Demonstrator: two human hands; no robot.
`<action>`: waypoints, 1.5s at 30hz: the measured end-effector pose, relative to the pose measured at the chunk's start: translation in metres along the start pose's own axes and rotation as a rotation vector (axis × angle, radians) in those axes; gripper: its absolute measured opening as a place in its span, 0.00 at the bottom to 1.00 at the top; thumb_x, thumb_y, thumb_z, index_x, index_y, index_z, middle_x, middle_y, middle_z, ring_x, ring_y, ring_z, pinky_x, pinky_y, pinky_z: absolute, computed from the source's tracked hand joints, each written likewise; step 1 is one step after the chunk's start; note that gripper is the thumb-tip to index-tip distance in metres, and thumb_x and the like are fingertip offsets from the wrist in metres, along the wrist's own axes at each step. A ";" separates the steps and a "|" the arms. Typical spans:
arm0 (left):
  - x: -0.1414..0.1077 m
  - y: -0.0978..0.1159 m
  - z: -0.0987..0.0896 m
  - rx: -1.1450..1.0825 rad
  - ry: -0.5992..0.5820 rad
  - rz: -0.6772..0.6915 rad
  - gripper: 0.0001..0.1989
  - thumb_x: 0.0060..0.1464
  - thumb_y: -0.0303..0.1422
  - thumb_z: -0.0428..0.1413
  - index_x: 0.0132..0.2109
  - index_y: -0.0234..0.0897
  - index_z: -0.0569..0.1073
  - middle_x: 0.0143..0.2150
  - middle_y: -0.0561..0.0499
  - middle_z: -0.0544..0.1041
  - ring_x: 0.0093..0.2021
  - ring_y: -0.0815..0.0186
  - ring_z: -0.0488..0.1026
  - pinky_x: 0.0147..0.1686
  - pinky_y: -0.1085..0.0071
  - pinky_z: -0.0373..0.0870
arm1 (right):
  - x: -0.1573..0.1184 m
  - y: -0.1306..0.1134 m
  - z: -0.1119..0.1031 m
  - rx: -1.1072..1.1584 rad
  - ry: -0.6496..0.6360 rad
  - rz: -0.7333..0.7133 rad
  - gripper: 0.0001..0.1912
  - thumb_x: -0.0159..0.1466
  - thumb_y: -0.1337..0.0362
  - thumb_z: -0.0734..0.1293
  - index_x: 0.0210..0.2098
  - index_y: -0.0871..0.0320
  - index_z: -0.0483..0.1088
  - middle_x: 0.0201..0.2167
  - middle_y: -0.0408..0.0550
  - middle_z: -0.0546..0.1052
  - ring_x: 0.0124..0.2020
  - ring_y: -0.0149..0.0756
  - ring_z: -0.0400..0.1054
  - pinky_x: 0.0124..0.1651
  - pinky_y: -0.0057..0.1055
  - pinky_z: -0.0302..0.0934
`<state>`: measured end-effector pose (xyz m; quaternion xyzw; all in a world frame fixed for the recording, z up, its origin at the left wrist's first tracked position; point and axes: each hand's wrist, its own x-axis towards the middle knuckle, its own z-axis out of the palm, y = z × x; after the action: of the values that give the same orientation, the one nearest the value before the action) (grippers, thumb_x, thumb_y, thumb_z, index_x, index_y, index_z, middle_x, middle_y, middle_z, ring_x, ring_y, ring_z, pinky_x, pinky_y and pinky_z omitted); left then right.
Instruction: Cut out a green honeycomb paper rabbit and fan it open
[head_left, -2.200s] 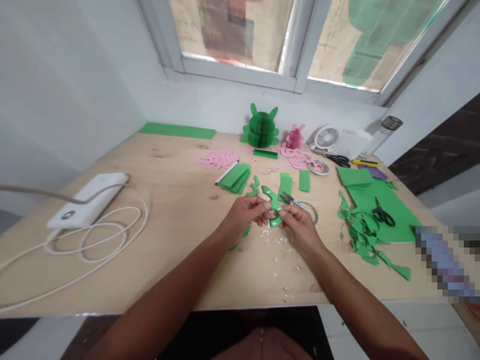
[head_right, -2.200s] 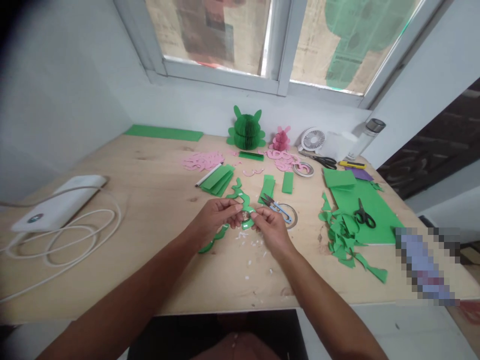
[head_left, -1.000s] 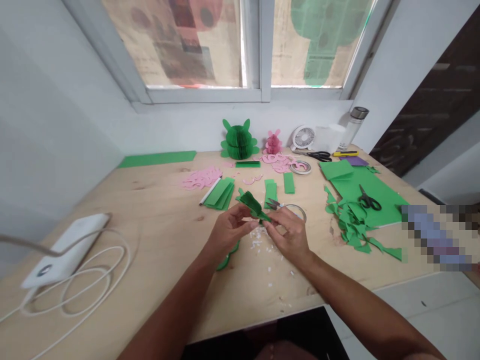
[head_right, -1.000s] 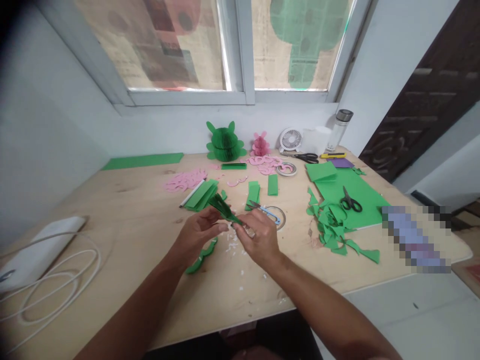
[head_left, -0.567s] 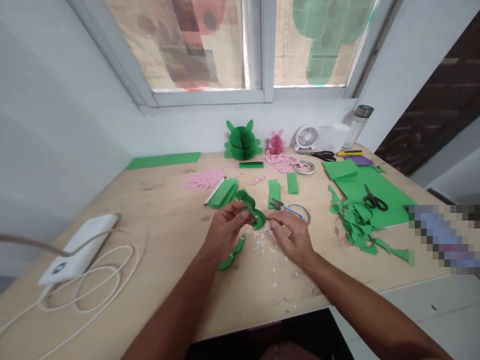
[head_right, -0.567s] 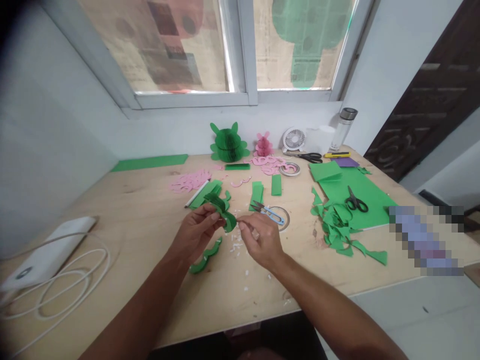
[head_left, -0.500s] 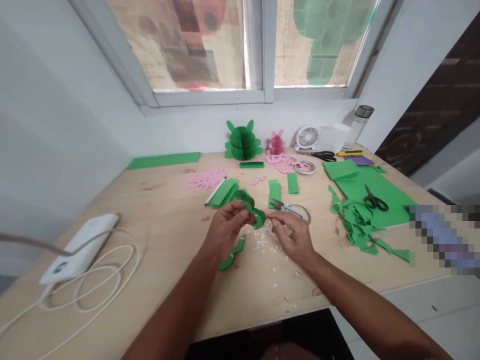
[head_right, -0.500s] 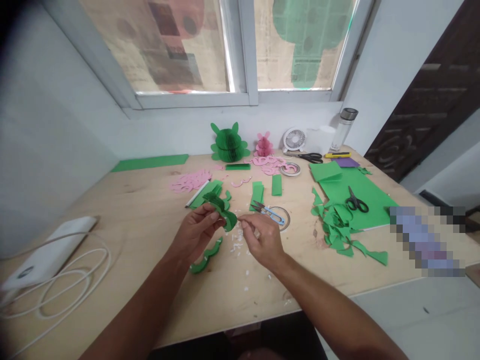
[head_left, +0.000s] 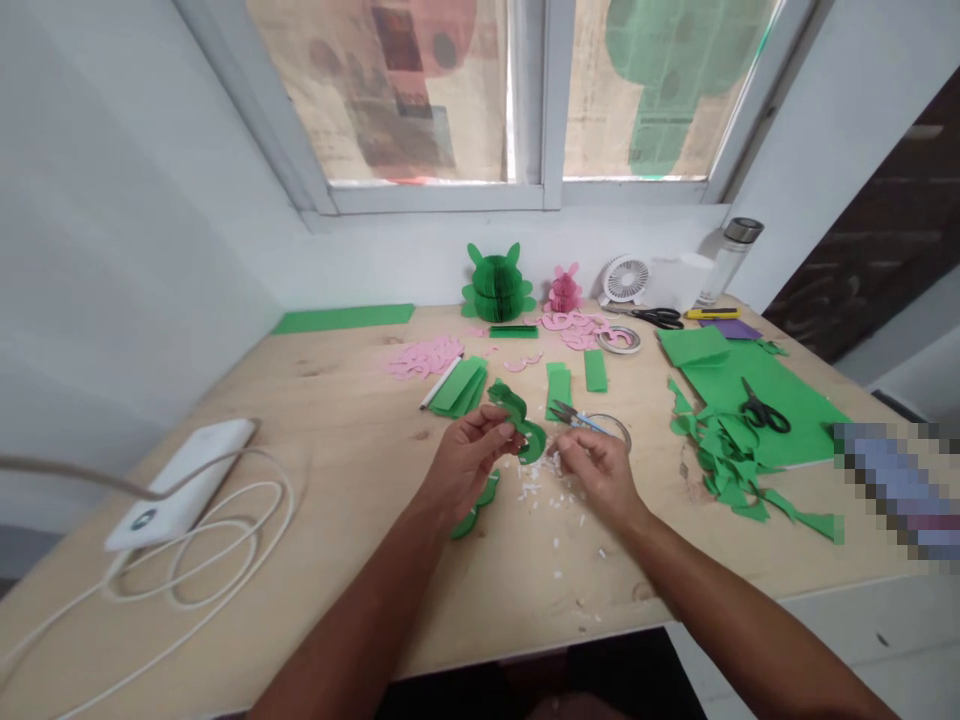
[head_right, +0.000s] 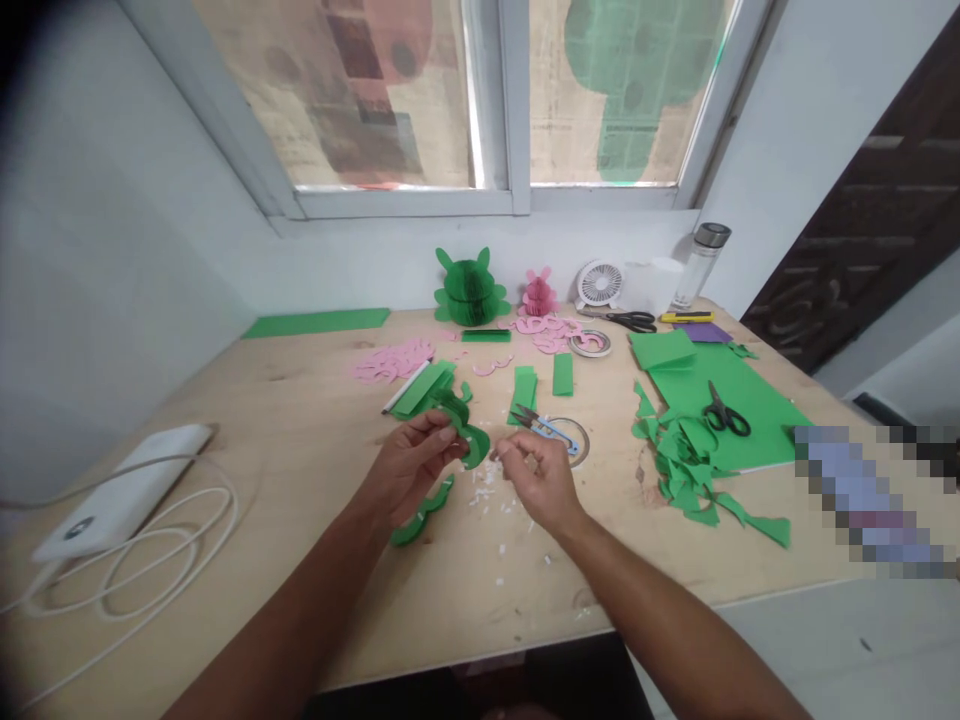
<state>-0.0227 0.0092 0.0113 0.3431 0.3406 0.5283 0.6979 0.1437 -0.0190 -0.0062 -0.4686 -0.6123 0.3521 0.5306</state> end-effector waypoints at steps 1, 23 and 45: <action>0.000 -0.001 0.000 0.008 -0.004 -0.006 0.13 0.36 0.29 0.67 0.30 0.35 0.72 0.23 0.57 0.73 0.25 0.71 0.72 0.30 0.74 0.68 | 0.001 0.002 -0.001 -0.006 0.014 0.012 0.16 0.62 0.59 0.62 0.21 0.57 0.72 0.15 0.41 0.69 0.20 0.32 0.63 0.28 0.28 0.58; 0.002 -0.005 -0.005 -0.067 -0.087 -0.019 0.12 0.38 0.27 0.67 0.31 0.33 0.73 0.23 0.55 0.74 0.25 0.72 0.72 0.30 0.76 0.67 | 0.004 0.010 -0.001 0.019 -0.032 0.004 0.13 0.60 0.59 0.64 0.22 0.58 0.71 0.19 0.43 0.71 0.22 0.31 0.63 0.28 0.27 0.58; 0.004 -0.004 -0.011 -0.218 -0.182 -0.023 0.10 0.39 0.26 0.66 0.30 0.34 0.73 0.30 0.53 0.77 0.31 0.70 0.73 0.35 0.73 0.70 | 0.009 -0.039 0.011 -0.437 -0.081 -0.398 0.10 0.60 0.62 0.65 0.39 0.59 0.71 0.28 0.48 0.74 0.31 0.36 0.67 0.36 0.32 0.61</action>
<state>-0.0290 0.0139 0.0012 0.3076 0.2206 0.5209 0.7651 0.1249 -0.0218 0.0312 -0.4280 -0.7742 0.1193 0.4507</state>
